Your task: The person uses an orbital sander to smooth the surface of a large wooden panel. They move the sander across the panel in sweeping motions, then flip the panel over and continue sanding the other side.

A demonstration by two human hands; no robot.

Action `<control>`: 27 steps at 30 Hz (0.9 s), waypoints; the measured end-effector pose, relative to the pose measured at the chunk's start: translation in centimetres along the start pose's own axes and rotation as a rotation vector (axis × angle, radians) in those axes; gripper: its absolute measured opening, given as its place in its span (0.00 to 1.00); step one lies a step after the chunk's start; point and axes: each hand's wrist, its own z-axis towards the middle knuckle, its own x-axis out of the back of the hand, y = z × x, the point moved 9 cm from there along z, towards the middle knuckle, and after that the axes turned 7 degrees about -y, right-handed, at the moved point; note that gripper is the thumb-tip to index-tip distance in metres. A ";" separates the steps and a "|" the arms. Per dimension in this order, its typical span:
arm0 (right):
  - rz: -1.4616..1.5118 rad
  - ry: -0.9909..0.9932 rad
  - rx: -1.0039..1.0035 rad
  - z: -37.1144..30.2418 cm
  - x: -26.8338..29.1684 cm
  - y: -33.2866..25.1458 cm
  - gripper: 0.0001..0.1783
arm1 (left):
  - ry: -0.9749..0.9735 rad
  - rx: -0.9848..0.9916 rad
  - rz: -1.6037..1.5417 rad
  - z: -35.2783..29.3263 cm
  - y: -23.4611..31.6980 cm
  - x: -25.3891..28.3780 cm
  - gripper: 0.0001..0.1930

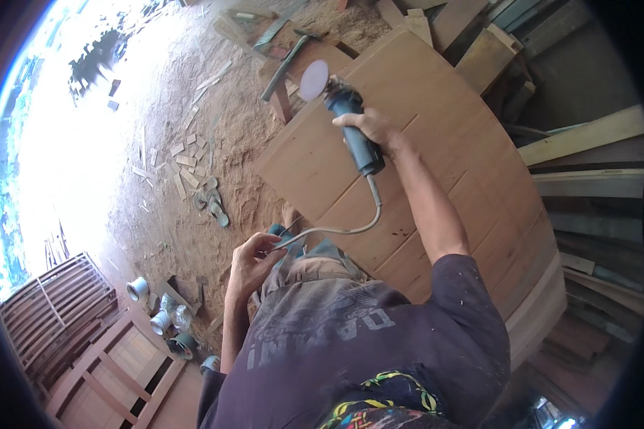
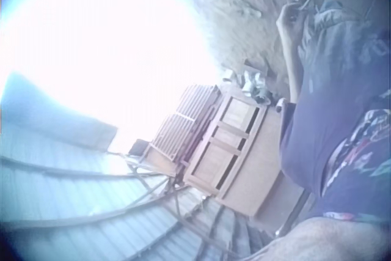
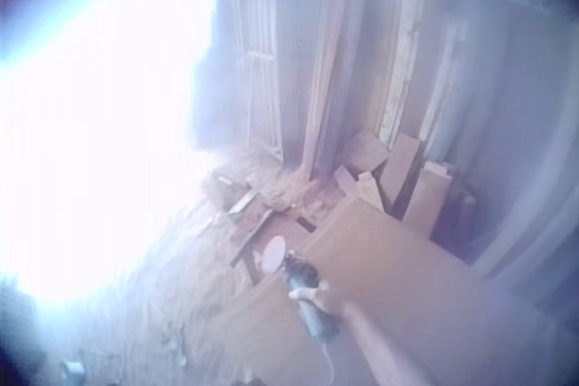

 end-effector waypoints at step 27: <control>0.756 0.500 0.438 12.4 0.5 -0.2 0.17 | -0.018 -0.151 -0.188 3.8 -5.3 12.5 0.16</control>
